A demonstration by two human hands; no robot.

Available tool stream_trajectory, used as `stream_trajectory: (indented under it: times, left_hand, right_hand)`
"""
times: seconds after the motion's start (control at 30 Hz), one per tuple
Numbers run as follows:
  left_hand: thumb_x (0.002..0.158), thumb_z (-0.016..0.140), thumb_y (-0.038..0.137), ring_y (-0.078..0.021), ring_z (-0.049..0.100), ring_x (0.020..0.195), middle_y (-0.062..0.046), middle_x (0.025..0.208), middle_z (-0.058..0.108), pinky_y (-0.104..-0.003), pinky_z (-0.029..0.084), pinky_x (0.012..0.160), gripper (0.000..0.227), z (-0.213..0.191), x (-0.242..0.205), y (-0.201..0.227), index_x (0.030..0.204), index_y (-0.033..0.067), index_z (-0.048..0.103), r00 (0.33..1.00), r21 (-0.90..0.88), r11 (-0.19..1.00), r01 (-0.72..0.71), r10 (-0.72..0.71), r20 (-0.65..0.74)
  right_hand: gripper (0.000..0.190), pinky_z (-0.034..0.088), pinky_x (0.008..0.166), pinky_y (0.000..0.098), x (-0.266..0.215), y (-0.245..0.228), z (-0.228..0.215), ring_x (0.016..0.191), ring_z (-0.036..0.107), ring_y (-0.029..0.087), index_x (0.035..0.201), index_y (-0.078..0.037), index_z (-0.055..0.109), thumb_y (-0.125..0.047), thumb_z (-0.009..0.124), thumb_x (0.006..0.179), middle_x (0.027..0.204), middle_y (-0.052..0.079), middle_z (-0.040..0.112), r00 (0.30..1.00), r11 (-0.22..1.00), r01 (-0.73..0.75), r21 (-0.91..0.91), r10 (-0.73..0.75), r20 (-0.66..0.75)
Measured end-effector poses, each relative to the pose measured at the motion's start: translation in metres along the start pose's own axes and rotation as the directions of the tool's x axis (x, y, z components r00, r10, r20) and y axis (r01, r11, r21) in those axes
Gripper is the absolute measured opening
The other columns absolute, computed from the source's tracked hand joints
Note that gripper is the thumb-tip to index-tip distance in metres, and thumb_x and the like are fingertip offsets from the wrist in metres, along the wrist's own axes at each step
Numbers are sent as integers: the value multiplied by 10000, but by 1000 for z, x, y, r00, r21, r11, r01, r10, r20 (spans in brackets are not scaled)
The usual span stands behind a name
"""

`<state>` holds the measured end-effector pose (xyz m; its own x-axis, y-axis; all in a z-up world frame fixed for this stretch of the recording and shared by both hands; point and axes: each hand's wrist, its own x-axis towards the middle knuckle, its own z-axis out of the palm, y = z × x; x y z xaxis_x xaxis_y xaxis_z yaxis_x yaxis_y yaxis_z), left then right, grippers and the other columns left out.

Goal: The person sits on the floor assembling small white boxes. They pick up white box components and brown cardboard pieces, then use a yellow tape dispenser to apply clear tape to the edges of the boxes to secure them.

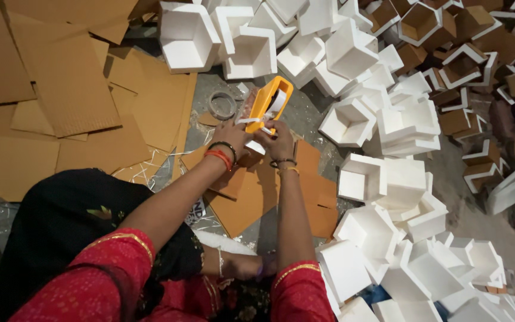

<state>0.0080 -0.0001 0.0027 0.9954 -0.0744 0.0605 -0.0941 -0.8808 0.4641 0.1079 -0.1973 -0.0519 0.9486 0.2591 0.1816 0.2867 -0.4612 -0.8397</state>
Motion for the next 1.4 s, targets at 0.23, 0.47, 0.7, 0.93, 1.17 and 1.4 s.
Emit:
stream_trajectory:
  times: [0.23,0.47,0.7,0.93,1.17,1.4]
  left_hand:
    - [715,848,312,-291,523,1254,1,1269,609,-483,399,1040,507,5,-18,-1,1201,393,727,994,-44,997,-58,53,-91]
    - [747,838,422,-307,557,1133,-36,1127,644,-477,415,984,417,8,-63,-4,1103,227,744,893,-27,945,-327,299,-337]
    - [820,750,264,-261,588,1107,6,1058,660,-501,417,1054,339,11,-115,-9,1154,321,736,698,102,854,-511,481,-530]
    - [900,675,180,-272,583,1109,-2,1066,664,-508,429,1065,439,15,-128,-12,1265,421,716,654,123,831,-542,510,-559]
    - [740,785,265,-297,575,1150,-19,1076,665,-493,411,1065,385,13,-127,-11,1122,275,737,633,112,822,-558,509,-583]
    - [771,768,218,-260,580,1107,-9,1030,648,-463,420,1050,298,13,-130,-10,1066,192,737,610,130,800,-586,541,-579]
  right_hand:
    - [613,582,830,331,-2,-9,8,1031,588,179,1127,-68,576,-97,982,669,1145,53,580,949,918,305,-254,-316,-6]
    - [546,596,849,296,-43,-30,-20,1075,616,139,1304,-177,535,-141,754,806,1237,-9,555,972,888,-100,448,183,-145]
    - [416,576,820,283,-133,-23,-38,997,607,155,1342,-132,635,-261,602,949,1138,38,611,916,912,-333,239,253,312]
    - [272,446,764,236,-151,-31,-28,883,533,80,1189,-85,721,-291,592,1067,1001,-54,636,931,905,-322,278,249,267]
    - [213,493,765,236,-135,-37,-19,837,590,79,881,-69,666,-230,727,1005,911,-45,661,977,910,-11,414,-78,198]
    - [122,510,805,263,-139,-51,-24,914,627,140,906,-33,695,-121,779,898,935,12,682,973,975,195,-107,-178,146]
